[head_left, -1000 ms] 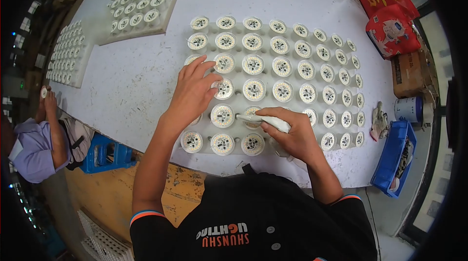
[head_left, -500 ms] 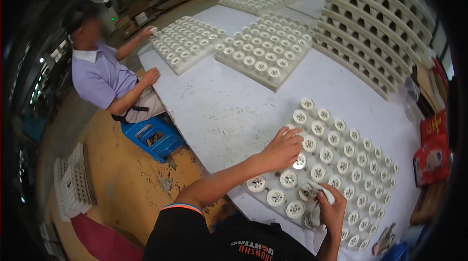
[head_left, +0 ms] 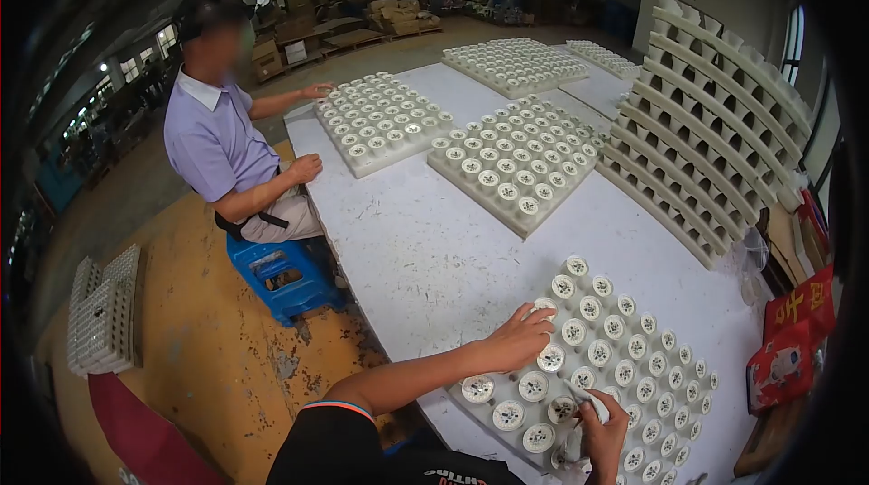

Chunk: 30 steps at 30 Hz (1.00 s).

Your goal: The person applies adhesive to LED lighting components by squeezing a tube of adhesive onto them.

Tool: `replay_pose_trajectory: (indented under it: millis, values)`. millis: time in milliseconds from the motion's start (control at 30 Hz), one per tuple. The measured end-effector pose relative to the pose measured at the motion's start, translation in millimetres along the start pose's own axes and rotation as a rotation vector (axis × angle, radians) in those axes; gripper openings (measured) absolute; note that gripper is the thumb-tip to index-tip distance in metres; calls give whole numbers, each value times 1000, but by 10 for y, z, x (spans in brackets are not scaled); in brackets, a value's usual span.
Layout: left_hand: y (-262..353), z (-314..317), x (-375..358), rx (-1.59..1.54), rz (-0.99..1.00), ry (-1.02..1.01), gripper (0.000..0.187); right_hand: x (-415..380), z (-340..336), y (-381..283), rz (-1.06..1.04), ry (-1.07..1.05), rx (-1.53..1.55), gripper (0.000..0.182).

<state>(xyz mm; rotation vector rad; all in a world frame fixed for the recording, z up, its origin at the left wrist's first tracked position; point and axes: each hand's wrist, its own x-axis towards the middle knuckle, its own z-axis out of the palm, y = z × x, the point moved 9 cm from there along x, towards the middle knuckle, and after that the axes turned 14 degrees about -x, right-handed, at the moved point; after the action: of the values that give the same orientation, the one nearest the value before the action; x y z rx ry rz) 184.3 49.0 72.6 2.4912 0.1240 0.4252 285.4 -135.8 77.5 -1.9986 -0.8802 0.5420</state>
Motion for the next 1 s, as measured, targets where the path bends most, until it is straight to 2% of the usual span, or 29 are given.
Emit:
replay_pose_trajectory:
  millis: [367,467,567,667,767,833,867,900,1000]
  values:
    - [-27,58,12,-25,-23,-89,10,39,8,-32,-45,-14,-12,26]
    - [-23,55,-11,-56,65,32,9,37,21,-37,-23,-29,14,27]
    - [-10,56,-8,-21,78,39,9,23,1,-6,-21,-25,34,27]
    - [-80,145,34,3,-44,-112,10,9,-29,37,-4,-24,15,26]
    - [-86,125,46,-78,-49,-109,17,-36,-98,-118,66,-47,-16,24]
    - [-59,84,70,-131,8,-83,25,-44,-153,-95,123,-51,-14,27]
    - [-52,88,83,-165,37,-76,29,-12,-174,-169,81,-43,-54,28]
    - [6,46,75,-130,210,11,42,16,-206,-235,58,-32,-98,29]
    - [-50,155,203,-186,294,-31,46,11,-281,-201,34,-33,-227,31]
